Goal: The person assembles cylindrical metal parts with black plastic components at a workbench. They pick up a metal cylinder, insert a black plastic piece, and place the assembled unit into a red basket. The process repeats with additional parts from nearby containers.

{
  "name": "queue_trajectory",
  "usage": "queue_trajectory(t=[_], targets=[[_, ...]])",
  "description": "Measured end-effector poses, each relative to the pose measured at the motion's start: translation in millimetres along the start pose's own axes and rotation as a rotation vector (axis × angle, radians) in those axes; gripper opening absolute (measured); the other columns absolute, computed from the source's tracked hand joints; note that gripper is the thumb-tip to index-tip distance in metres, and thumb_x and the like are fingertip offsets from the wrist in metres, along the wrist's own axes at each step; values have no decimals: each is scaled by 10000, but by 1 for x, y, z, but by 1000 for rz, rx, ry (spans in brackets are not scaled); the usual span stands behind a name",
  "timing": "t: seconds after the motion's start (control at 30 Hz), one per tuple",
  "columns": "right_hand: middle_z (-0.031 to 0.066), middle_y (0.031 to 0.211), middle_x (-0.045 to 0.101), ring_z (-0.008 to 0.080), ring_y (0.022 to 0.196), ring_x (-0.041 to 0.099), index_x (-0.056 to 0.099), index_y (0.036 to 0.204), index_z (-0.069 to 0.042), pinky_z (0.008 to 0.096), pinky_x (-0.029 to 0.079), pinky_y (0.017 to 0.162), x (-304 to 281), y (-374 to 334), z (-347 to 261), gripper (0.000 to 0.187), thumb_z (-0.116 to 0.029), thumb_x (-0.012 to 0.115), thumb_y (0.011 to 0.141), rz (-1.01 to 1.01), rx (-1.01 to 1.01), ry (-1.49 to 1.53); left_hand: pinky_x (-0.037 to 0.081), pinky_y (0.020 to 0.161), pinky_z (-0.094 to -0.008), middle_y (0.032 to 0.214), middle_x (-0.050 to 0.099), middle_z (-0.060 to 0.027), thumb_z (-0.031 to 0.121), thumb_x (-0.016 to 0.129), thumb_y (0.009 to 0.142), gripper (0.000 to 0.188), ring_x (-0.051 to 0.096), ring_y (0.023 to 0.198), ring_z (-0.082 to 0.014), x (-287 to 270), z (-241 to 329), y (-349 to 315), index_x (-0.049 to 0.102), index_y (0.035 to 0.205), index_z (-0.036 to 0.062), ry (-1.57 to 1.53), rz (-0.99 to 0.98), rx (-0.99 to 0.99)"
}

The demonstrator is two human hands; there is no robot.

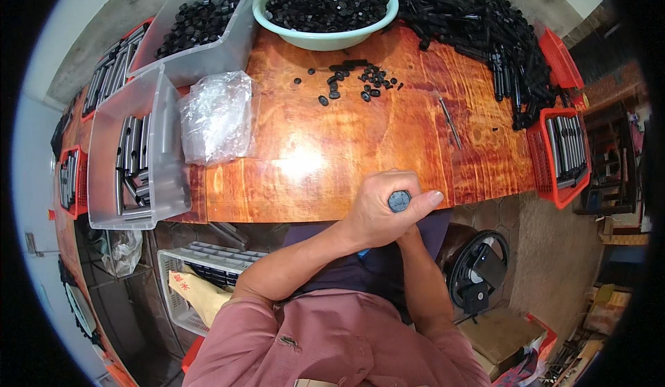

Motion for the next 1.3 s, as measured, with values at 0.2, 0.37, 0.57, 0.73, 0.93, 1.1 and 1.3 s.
queue_trajectory(t=[0.2, 0.37, 0.57, 0.73, 0.93, 1.1, 1.3], targets=[[134, 871, 653, 326, 761, 701, 637, 971, -65, 394, 547, 634, 1, -4, 2, 286, -292, 740, 831, -54, -127, -25, 476, 619, -301, 634, 567, -59, 101, 717, 923, 350, 566, 621, -142, -3, 4, 6, 520, 642, 29, 3, -108, 31], [172, 999, 671, 365, 824, 708, 615, 1111, -44, 418, 559, 688, -3, 4, -4, 397, -303, 741, 837, -50, -53, 116, 466, 602, -318, 611, 561, -74, 92, 733, 903, 360, 568, 602, -182, -7, 5, 11, 515, 623, 37, 4, -207, 141], [183, 1054, 676, 359, 850, 708, 622, 1168, -34, 418, 566, 719, -12, 13, -31, 422, -338, 698, 886, 4, -186, -118, 490, 653, -295, 674, 604, -72, 104, 768, 877, 293, 612, 655, -178, -4, 4, 16, 574, 668, 36, -40, -339, 137], [166, 1050, 686, 348, 826, 704, 643, 1120, -41, 414, 556, 695, 0, 0, 3, 362, -335, 664, 910, -22, -61, 17, 493, 611, -272, 686, 637, -18, 192, 822, 840, 276, 622, 684, -95, -14, 7, 9, 616, 729, 45, -33, 134, -20], [143, 1048, 694, 340, 784, 698, 658, 1067, -54, 413, 537, 653, -5, 1, -11, 303, -317, 641, 919, 66, -67, -26, 484, 596, -251, 667, 644, -17, 158, 804, 857, 235, 621, 681, -76, -6, -3, -2, 632, 744, 45, -119, 277, -55], [124, 1046, 701, 334, 750, 694, 670, 1023, -64, 413, 521, 618, -3, 6, -11, 261, -302, 623, 926, 75, -101, -63, 460, 582, -298, 604, 608, -55, 174, 780, 875, 319, 584, 591, -156, -10, 2, 1, 598, 648, 44, 23, 229, 70], [119, 1039, 694, 289, 836, 696, 652, 1043, -77, 413, 520, 671, -3, 5, -16, 238, -243, 676, 874, 5, -112, -43, 457, 583, -337, 571, 571, -63, 194, 777, 872, 366, 568, 585, -210, -7, 8, 2, 573, 599, 61, 82, 134, 190]])
Point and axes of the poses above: each hand's wrist, its own y-axis towards the middle knuckle, its own x-axis out of the palm, z = x × y, the point moved 6 cm from there along y, towards the middle knuckle
